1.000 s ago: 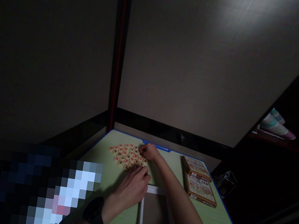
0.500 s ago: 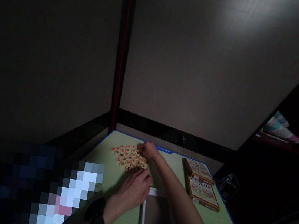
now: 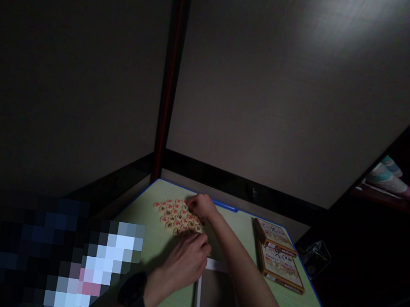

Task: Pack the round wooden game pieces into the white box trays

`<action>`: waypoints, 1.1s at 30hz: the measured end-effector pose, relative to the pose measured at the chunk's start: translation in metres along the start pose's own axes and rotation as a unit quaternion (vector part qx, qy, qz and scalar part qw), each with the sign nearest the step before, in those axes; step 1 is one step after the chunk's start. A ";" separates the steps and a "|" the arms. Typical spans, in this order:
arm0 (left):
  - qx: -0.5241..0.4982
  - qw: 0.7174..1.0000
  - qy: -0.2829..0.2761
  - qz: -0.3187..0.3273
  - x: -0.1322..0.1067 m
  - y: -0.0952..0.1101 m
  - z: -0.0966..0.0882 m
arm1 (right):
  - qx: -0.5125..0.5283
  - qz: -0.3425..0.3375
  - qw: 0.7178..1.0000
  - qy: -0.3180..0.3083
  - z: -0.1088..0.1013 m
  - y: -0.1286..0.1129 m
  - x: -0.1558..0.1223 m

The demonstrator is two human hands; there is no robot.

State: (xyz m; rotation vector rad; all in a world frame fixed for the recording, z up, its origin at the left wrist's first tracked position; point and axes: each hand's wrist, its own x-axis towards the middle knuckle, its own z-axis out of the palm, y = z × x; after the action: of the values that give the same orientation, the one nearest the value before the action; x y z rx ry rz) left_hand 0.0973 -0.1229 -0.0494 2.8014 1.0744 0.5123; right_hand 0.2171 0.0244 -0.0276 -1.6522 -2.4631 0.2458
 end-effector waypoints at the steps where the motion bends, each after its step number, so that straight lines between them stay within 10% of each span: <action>1: 0.001 1.000 -0.002 -0.001 0.000 0.000 0.000 | -0.001 -0.011 1.000 -0.002 0.001 -0.002 0.001; 17: -0.008 0.999 -0.007 -0.038 0.003 -0.003 -0.005 | 0.036 -0.042 0.997 0.048 -0.001 0.001 -0.009; 26: 0.058 0.981 0.094 -0.157 0.010 -0.032 -0.009 | 0.079 0.023 0.989 0.123 -0.004 0.046 -0.095; 33: 0.098 0.973 0.141 -0.154 0.010 -0.058 0.022 | 0.233 0.042 0.953 0.190 0.015 0.039 -0.148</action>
State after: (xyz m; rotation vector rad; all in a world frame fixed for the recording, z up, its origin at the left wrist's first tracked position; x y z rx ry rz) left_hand 0.0751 -0.0726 -0.0795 2.6958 1.6653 0.8239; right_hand 0.3044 -0.0990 -0.0580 -1.4379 -1.8757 0.4352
